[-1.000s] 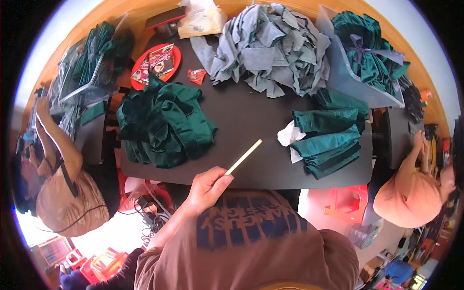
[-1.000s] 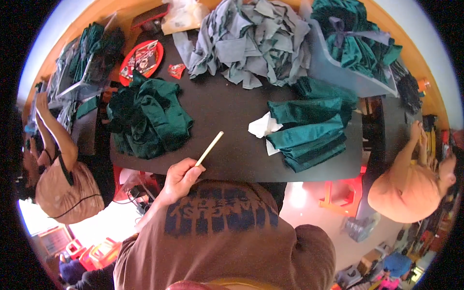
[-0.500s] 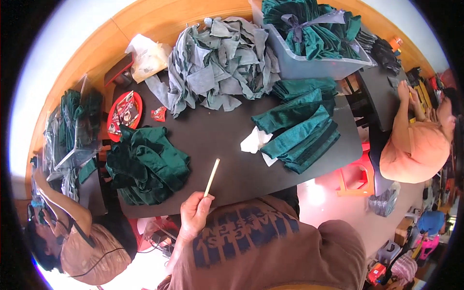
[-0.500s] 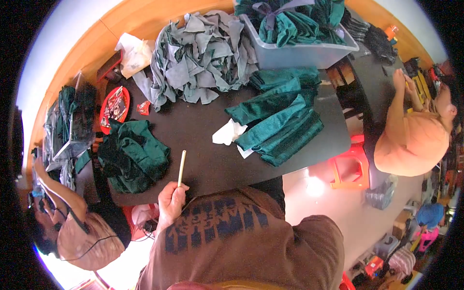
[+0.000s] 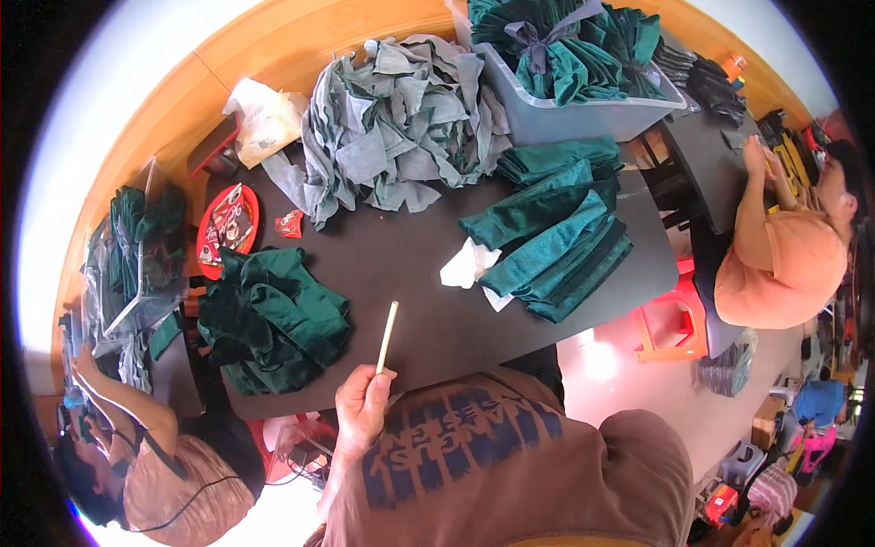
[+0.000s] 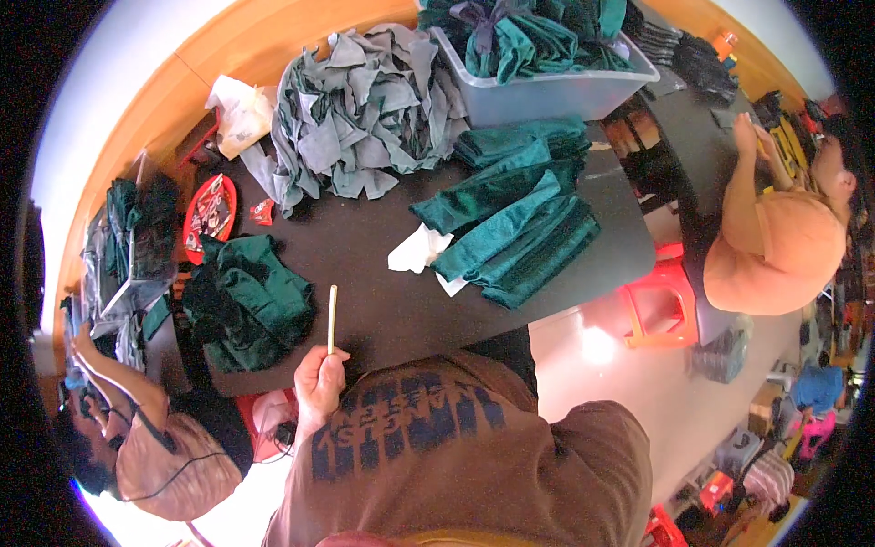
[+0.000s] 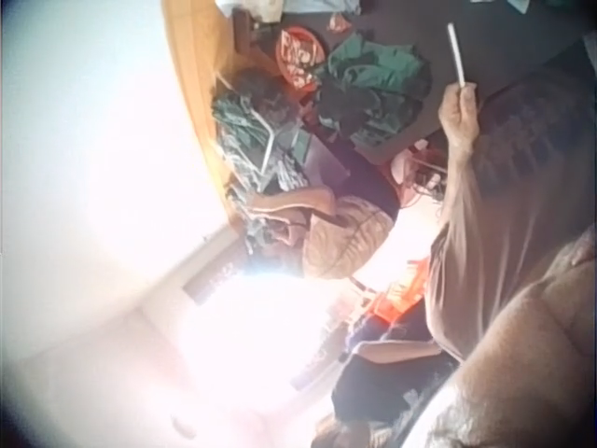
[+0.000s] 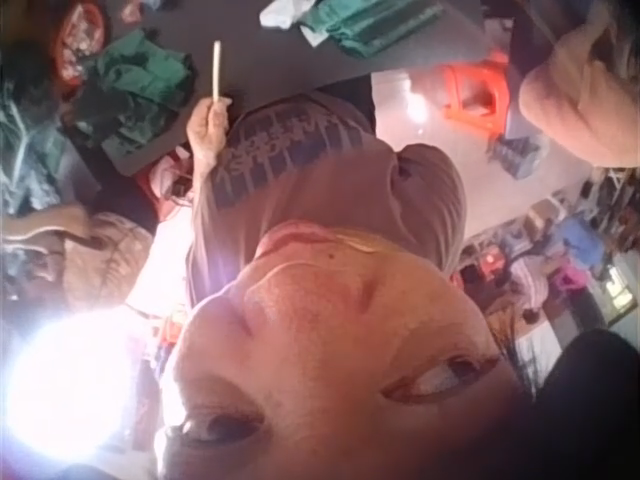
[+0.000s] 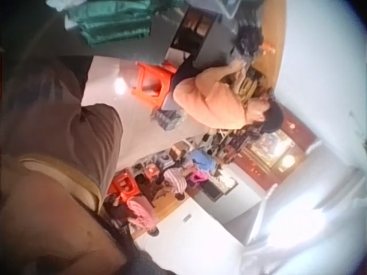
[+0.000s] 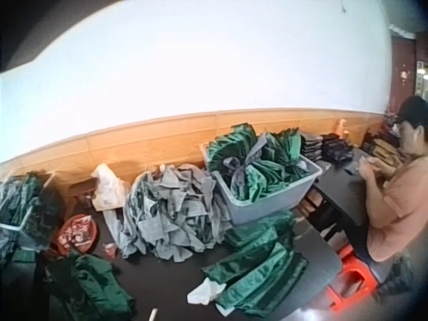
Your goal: Turning sewn green fabric pieces right-side out using a wooden stick in a textile manufacturing environment.
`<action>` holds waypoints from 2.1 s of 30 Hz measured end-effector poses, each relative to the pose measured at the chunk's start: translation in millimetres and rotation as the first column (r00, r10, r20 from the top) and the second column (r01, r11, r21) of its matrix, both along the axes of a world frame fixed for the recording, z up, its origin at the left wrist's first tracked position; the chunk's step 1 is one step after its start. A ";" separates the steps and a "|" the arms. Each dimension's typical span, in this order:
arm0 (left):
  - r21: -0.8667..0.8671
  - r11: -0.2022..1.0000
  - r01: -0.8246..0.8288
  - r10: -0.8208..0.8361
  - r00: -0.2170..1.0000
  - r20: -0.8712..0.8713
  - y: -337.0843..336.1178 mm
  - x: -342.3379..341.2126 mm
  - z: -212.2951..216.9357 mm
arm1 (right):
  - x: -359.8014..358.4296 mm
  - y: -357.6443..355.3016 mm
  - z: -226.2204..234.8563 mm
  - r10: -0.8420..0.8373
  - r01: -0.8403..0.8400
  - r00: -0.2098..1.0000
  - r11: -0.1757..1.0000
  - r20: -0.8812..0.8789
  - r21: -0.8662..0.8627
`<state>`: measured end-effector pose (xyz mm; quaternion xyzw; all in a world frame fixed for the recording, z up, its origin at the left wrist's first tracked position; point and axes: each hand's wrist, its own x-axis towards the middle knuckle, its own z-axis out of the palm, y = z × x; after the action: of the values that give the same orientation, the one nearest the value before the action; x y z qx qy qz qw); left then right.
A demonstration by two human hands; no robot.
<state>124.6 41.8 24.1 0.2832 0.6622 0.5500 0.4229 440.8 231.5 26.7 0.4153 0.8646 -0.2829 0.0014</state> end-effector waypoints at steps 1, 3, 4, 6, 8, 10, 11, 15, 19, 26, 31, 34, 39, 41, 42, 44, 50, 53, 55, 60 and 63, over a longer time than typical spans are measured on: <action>-0.006 1.000 -0.004 0.004 1.000 0.021 0.7 0.3 -1.7 | 1.6 -0.5 0.0 0.011 -0.010 1.000 1.000 0.019 -0.016; -0.013 1.000 0.001 0.000 0.999 0.032 -1.4 -0.1 -4.8 | 4.5 -1.2 0.4 0.052 -0.049 0.997 0.998 0.052 -0.048; -0.015 1.000 -0.002 0.003 1.000 0.029 -4.2 0.8 -5.5 | 5.9 -1.3 0.8 0.083 -0.079 0.994 0.995 0.069 -0.066; -0.005 1.000 -0.016 0.015 0.997 -0.073 -8.7 3.3 -6.1 | 7.5 -0.8 1.4 0.166 -0.155 0.980 0.982 0.110 -0.107; -0.031 0.999 -0.023 0.017 0.985 -0.171 -8.8 3.7 -3.5 | 6.8 0.5 0.2 0.266 -0.239 0.952 0.955 0.150 -0.174; -0.013 1.000 0.013 -0.016 0.962 -0.274 -2.9 0.2 0.1 | -4.1 4.8 1.2 0.373 -0.325 0.910 0.913 0.180 -0.248; -0.008 1.000 0.030 -0.031 0.959 -0.283 -1.0 -2.0 1.1 | -11.4 7.5 2.5 0.429 -0.369 0.883 0.885 0.193 -0.283; 0.061 0.992 0.107 -0.085 0.956 -0.282 0.9 -9.7 4.4 | -38.0 5.0 -0.4 0.604 -0.498 0.771 0.769 0.201 -0.400; 0.118 0.989 0.089 -0.071 0.986 -0.149 -8.6 -15.1 -0.7 | -53.0 -3.8 0.1 0.693 -0.548 0.692 0.686 0.202 -0.478; 0.353 0.927 -0.130 0.117 0.991 0.056 -46.3 -5.5 -7.3 | -116.8 -20.9 51.2 0.588 -0.532 0.809 0.729 -0.003 -0.430; 0.425 0.787 -0.447 0.383 0.894 0.231 -65.5 -11.8 -23.1 | -255.8 -55.9 58.4 0.412 -0.455 0.699 0.887 -0.585 0.081; 0.433 0.740 -0.514 0.402 0.855 0.328 -73.8 -14.5 -20.5 | -320.9 -70.8 51.3 0.614 -0.457 0.594 0.789 -0.520 0.411; 0.394 0.687 -0.611 0.482 0.789 0.381 -87.6 -12.1 -30.8 | -371.8 -75.5 21.0 0.754 -0.450 0.471 0.652 -0.458 0.610; 0.380 0.680 -0.626 0.494 0.775 0.393 -90.2 -15.2 -29.9 | -373.8 -72.5 17.8 0.764 -0.475 0.466 0.642 -0.446 0.602; 0.364 0.669 -0.648 0.513 0.757 0.406 -92.2 -15.1 -30.5 | -370.4 -71.1 18.9 0.715 -0.463 0.488 0.698 -0.500 0.546; 0.348 0.669 -0.657 0.519 0.748 0.414 -92.4 -18.0 -29.2 | -370.0 -72.3 17.2 0.665 -0.455 0.507 0.747 -0.549 0.485; 0.286 0.737 -0.613 0.522 0.784 0.334 -81.8 -21.5 -24.7 | -383.8 -80.5 10.6 0.771 -0.422 0.408 0.634 -0.489 0.648; 0.308 0.739 -0.598 0.526 0.799 0.290 -81.0 -18.8 -24.1 | -375.7 -71.9 17.1 0.688 -0.463 0.386 0.721 -0.615 0.516; 0.273 0.727 -0.630 0.543 0.771 0.334 -82.5 -17.3 -26.9 | -351.5 -68.4 32.7 0.539 -0.501 0.448 0.812 -0.713 0.299; 0.326 0.754 -0.571 0.390 0.788 0.477 -64.5 -29.6 -9.5 | -274.3 -62.5 51.3 0.164 -0.548 0.593 0.799 -0.788 -0.246; 0.244 0.819 -0.519 0.299 0.749 0.591 -38.5 -27.8 11.4 | -246.7 -65.6 46.3 -0.112 -0.603 0.634 0.547 -0.765 -0.580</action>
<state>96.7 3.2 35.4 0.0445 0.4417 0.8076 0.3881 194.1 165.9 73.0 0.0773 0.6166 -0.7754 -0.1121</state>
